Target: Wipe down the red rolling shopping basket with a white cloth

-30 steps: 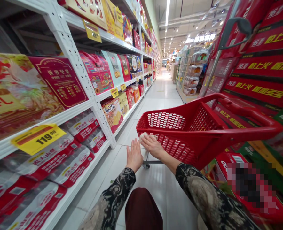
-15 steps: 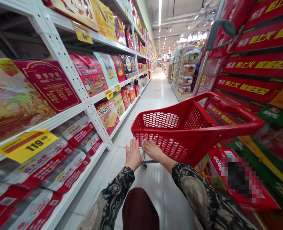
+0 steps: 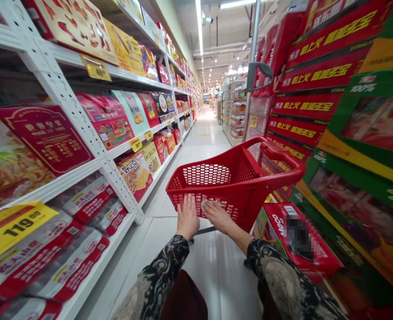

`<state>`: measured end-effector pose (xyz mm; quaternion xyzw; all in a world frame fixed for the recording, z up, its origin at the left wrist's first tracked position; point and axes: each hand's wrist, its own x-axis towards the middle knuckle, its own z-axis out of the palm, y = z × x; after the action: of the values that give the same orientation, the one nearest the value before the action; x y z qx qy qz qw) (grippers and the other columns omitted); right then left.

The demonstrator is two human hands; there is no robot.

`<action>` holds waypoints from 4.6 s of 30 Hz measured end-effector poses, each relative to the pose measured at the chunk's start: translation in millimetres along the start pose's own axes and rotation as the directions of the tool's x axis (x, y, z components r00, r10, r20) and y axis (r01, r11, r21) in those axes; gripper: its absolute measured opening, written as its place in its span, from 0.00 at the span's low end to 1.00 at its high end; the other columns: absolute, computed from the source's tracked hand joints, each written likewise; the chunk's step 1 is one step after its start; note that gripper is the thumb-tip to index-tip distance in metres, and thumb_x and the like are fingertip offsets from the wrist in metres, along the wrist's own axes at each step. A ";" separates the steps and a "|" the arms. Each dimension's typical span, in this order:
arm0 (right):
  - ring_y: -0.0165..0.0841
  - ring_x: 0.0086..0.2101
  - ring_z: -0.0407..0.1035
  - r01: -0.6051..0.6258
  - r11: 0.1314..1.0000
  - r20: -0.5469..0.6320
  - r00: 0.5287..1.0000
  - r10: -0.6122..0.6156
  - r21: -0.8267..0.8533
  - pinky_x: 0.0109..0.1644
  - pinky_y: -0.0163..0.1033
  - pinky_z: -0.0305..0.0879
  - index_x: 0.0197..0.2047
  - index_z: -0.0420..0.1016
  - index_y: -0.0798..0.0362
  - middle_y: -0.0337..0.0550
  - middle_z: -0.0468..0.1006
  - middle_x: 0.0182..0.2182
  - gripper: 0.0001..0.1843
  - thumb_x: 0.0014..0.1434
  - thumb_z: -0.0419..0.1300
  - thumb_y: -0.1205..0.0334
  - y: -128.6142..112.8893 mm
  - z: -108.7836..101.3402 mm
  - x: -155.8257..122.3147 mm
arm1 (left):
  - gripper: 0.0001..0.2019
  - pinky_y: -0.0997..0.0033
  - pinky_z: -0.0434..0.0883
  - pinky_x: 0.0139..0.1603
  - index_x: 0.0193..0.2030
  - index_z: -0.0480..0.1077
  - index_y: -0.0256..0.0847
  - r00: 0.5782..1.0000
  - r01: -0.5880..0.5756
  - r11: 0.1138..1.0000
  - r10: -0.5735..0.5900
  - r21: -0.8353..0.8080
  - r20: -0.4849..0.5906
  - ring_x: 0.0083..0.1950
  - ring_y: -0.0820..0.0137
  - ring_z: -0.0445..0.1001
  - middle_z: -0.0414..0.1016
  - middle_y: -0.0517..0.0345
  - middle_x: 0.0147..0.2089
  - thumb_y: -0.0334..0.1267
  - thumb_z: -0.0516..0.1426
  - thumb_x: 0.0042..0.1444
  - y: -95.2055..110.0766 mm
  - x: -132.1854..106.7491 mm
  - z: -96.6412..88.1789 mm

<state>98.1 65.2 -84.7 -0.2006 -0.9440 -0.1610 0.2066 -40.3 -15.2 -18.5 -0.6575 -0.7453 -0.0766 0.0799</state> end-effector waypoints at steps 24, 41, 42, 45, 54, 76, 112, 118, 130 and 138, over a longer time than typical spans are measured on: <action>0.40 0.58 0.56 -0.079 0.994 -0.201 0.978 0.063 -0.071 0.58 0.50 0.59 0.55 0.66 0.54 0.47 0.68 0.54 0.19 0.60 0.51 0.70 41.9 -89.7 -41.0 | 0.33 0.50 0.47 0.65 0.64 0.46 0.28 0.988 -0.150 0.987 0.148 -0.052 -0.046 0.69 0.61 0.40 0.42 0.45 0.69 0.30 0.46 0.49 61.5 11.5 -28.4; 0.37 0.59 0.53 -0.201 0.977 -0.344 0.924 0.164 -0.076 0.58 0.49 0.58 0.54 0.68 0.53 0.47 0.70 0.53 0.20 0.61 0.45 0.72 63.8 -132.6 -74.2 | 0.35 0.53 0.47 0.65 0.65 0.44 0.30 0.954 -0.298 0.953 0.297 -0.061 -0.034 0.69 0.62 0.39 0.40 0.46 0.69 0.29 0.47 0.48 117.1 25.5 -54.4; 0.37 0.60 0.52 -0.239 0.968 -0.394 0.899 0.191 -0.078 0.59 0.50 0.57 0.54 0.68 0.53 0.47 0.69 0.54 0.21 0.61 0.45 0.73 73.0 -144.8 -73.3 | 0.35 0.53 0.47 0.65 0.65 0.44 0.30 0.954 -0.300 0.952 0.298 -0.059 -0.036 0.69 0.62 0.39 0.40 0.46 0.69 0.29 0.47 0.47 117.4 27.9 -55.9; 0.37 0.60 0.50 -0.396 0.915 -0.494 0.814 0.307 -0.084 0.61 0.51 0.52 0.53 0.68 0.52 0.47 0.67 0.55 0.21 0.60 0.45 0.73 110.5 -183.8 -74.9 | 0.37 0.53 0.46 0.65 0.65 0.43 0.29 0.956 -0.293 0.954 0.291 -0.060 -0.035 0.69 0.62 0.38 0.40 0.45 0.69 0.29 0.48 0.46 113.8 36.8 -59.6; 0.41 0.59 0.52 -0.567 0.824 -0.320 0.781 0.536 -0.005 0.62 0.53 0.47 0.53 0.67 0.54 0.49 0.65 0.56 0.24 0.51 0.53 0.69 145.1 -204.1 -95.8 | 0.35 0.42 0.47 0.62 0.64 0.46 0.32 0.973 -0.167 0.985 0.173 -0.051 0.153 0.68 0.59 0.46 0.47 0.42 0.67 0.31 0.49 0.47 86.5 61.9 -44.9; 0.38 0.47 0.59 -0.568 0.816 -0.222 0.814 0.537 -0.107 0.53 0.45 0.52 0.49 0.70 0.52 0.47 0.69 0.48 0.15 0.61 0.49 0.61 157.9 -210.4 -91.3 | 0.29 0.52 0.52 0.61 0.62 0.53 0.34 0.956 -0.294 0.953 0.291 -0.077 -0.045 0.61 0.61 0.58 0.59 0.44 0.62 0.31 0.47 0.50 73.1 35.5 -35.7; 0.35 0.58 0.55 -0.455 0.819 -0.275 0.786 0.554 0.349 0.63 0.48 0.47 0.61 0.55 0.59 0.50 0.64 0.57 0.27 0.58 0.44 0.68 68.5 -146.5 -18.5 | 0.25 0.54 0.48 0.65 0.63 0.48 0.37 0.925 -0.373 0.764 0.260 -0.527 -0.278 0.67 0.68 0.49 0.52 0.47 0.66 0.33 0.43 0.58 115.0 61.3 -67.3; 0.35 0.56 0.57 -0.520 0.765 -0.354 0.683 0.639 0.380 0.60 0.47 0.52 0.58 0.60 0.57 0.51 0.64 0.57 0.25 0.57 0.44 0.68 89.9 -164.3 -30.7 | 0.20 0.51 0.54 0.61 0.59 0.57 0.40 0.964 -0.268 0.827 0.234 -0.494 -0.130 0.60 0.65 0.60 0.63 0.51 0.60 0.41 0.43 0.61 149.3 75.0 -70.8; 0.40 0.58 0.53 -0.575 0.812 -0.185 0.791 0.583 0.102 0.64 0.52 0.39 0.52 0.69 0.55 0.47 0.70 0.53 0.21 0.55 0.50 0.69 103.2 -155.4 -40.6 | 0.17 0.48 0.51 0.60 0.53 0.64 0.41 0.970 -0.192 0.963 0.158 -0.188 -0.184 0.51 0.65 0.69 0.71 0.51 0.52 0.33 0.45 0.59 78.1 69.5 -34.2; 0.37 0.60 0.49 -0.537 0.841 -0.063 0.839 0.540 0.060 0.64 0.50 0.40 0.56 0.64 0.52 0.44 0.67 0.55 0.24 0.54 0.52 0.67 110.7 -173.9 -42.7 | 0.19 0.43 0.48 0.59 0.52 0.66 0.43 0.938 -0.251 0.963 0.218 -0.095 -0.271 0.52 0.65 0.68 0.72 0.51 0.52 0.34 0.40 0.60 29.5 70.2 2.0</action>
<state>239.6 80.6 70.3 -0.4471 -0.8439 -0.0851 0.2840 -19.7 56.8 -4.8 -0.7299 -0.6382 -0.1990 0.1423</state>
